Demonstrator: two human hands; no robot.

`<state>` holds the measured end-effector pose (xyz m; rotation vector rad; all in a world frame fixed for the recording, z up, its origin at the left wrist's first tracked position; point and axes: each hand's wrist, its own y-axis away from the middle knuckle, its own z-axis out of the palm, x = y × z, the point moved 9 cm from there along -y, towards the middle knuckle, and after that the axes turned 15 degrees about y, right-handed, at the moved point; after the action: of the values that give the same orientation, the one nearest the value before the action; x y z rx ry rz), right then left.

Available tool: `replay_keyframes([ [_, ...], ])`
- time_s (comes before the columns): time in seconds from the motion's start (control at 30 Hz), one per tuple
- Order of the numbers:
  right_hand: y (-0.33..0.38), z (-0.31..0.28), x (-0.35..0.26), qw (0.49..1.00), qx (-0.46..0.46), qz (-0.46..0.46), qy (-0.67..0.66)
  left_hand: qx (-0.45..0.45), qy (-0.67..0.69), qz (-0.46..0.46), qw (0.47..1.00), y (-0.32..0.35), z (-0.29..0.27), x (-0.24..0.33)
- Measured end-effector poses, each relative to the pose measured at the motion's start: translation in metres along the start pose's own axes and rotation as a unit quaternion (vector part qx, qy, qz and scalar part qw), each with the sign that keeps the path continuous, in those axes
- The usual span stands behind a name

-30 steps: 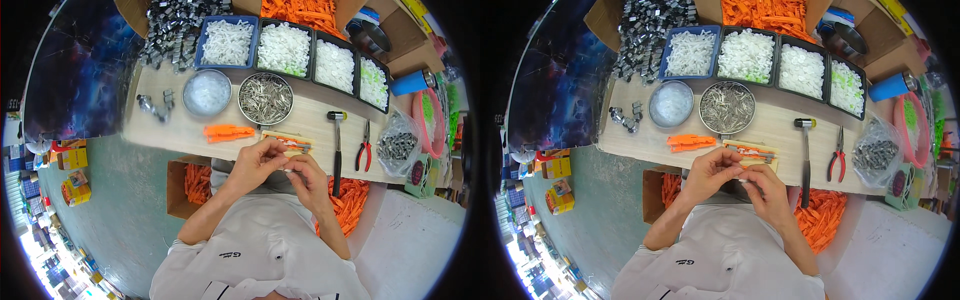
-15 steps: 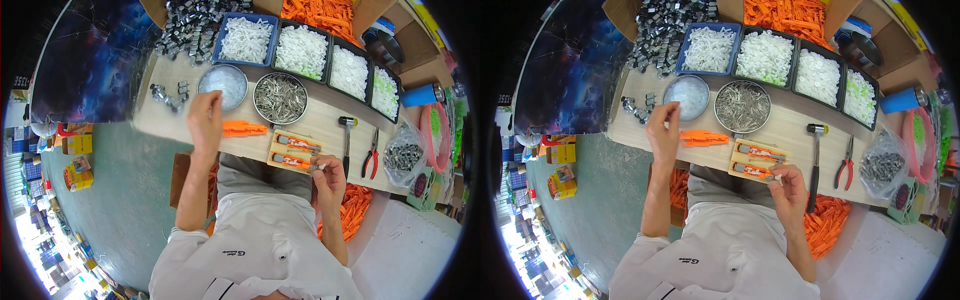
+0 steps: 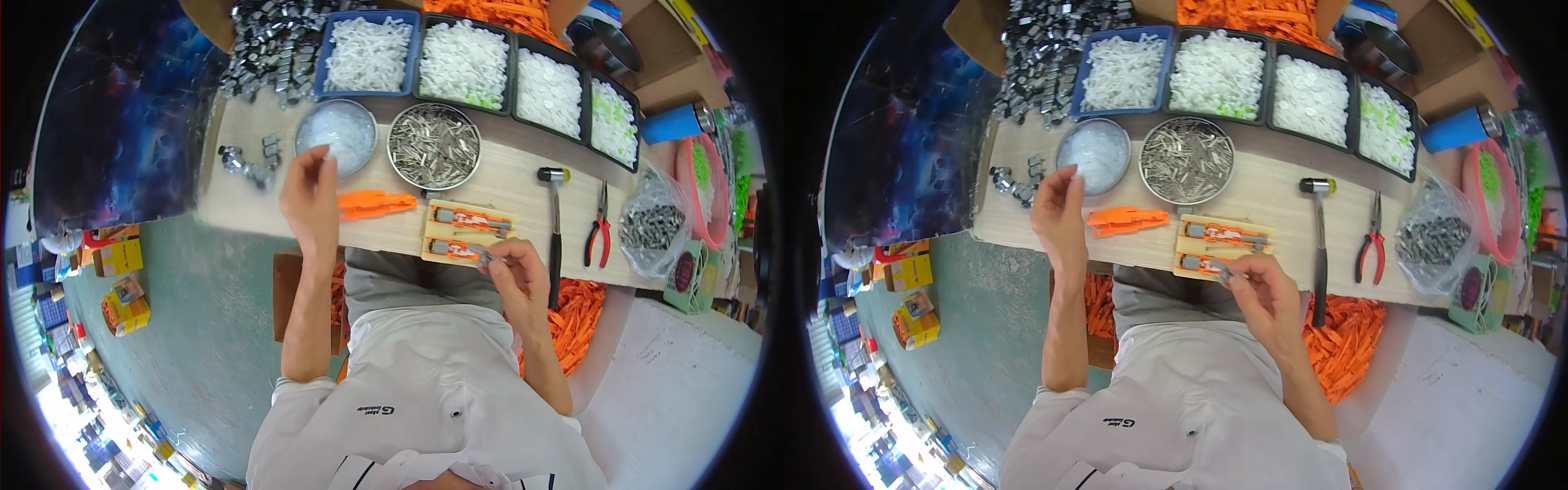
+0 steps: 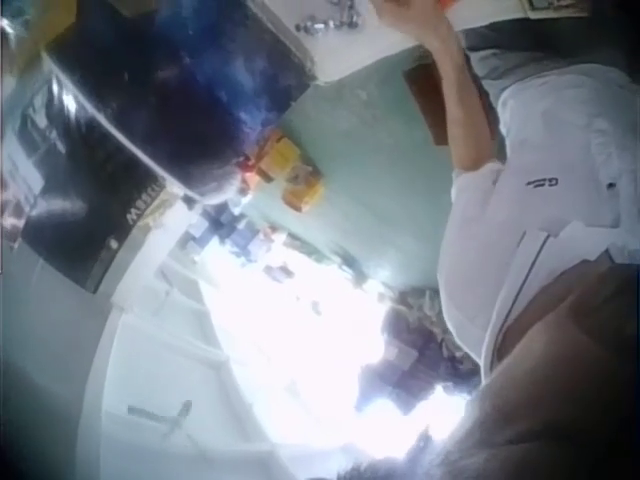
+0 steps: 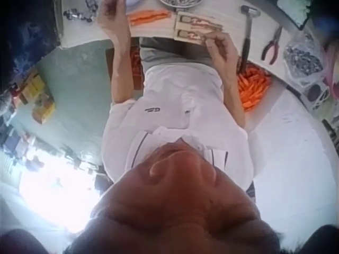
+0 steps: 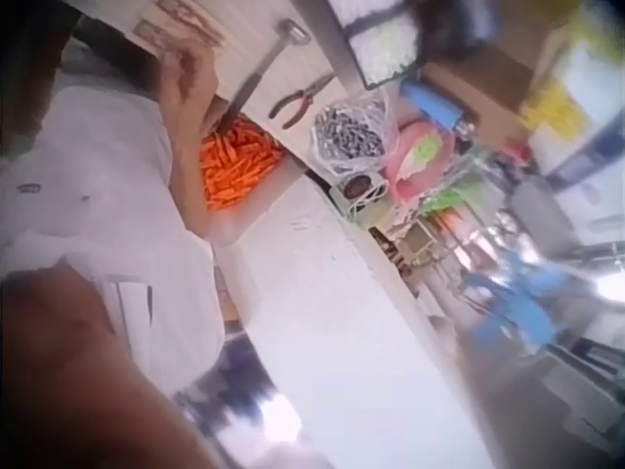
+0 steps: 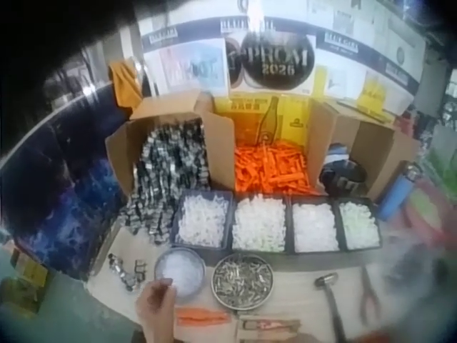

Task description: Assembling small components by inserting metal pins into orange plastic housings.

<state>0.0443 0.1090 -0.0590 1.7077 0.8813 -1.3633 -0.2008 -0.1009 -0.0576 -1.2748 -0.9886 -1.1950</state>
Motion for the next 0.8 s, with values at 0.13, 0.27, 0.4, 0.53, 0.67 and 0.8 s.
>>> replay_keyframes([
  [0.13,-0.007,0.013,-0.001,1.000,-0.005,-0.026,0.011,-0.053,0.129,-0.149,0.979,0.057,0.033,-0.015],
  [0.27,-0.006,0.002,0.012,0.998,0.051,0.021,0.036,-0.120,0.217,-0.239,0.939,0.100,0.065,-0.023],
  [0.4,0.000,-0.011,0.020,0.996,0.068,0.011,0.058,-0.161,0.232,-0.275,0.919,0.118,0.084,-0.023],
  [0.53,0.006,-0.016,0.021,0.995,0.067,0.020,0.066,-0.214,0.223,-0.279,0.909,0.127,0.097,-0.019],
  [0.67,0.011,-0.024,0.023,0.995,0.078,0.014,0.056,-0.199,0.216,-0.275,0.915,0.126,0.098,-0.014],
  [0.8,0.012,-0.027,0.020,0.995,0.083,0.012,0.057,-0.237,0.203,-0.297,0.902,0.133,0.105,-0.012],
])
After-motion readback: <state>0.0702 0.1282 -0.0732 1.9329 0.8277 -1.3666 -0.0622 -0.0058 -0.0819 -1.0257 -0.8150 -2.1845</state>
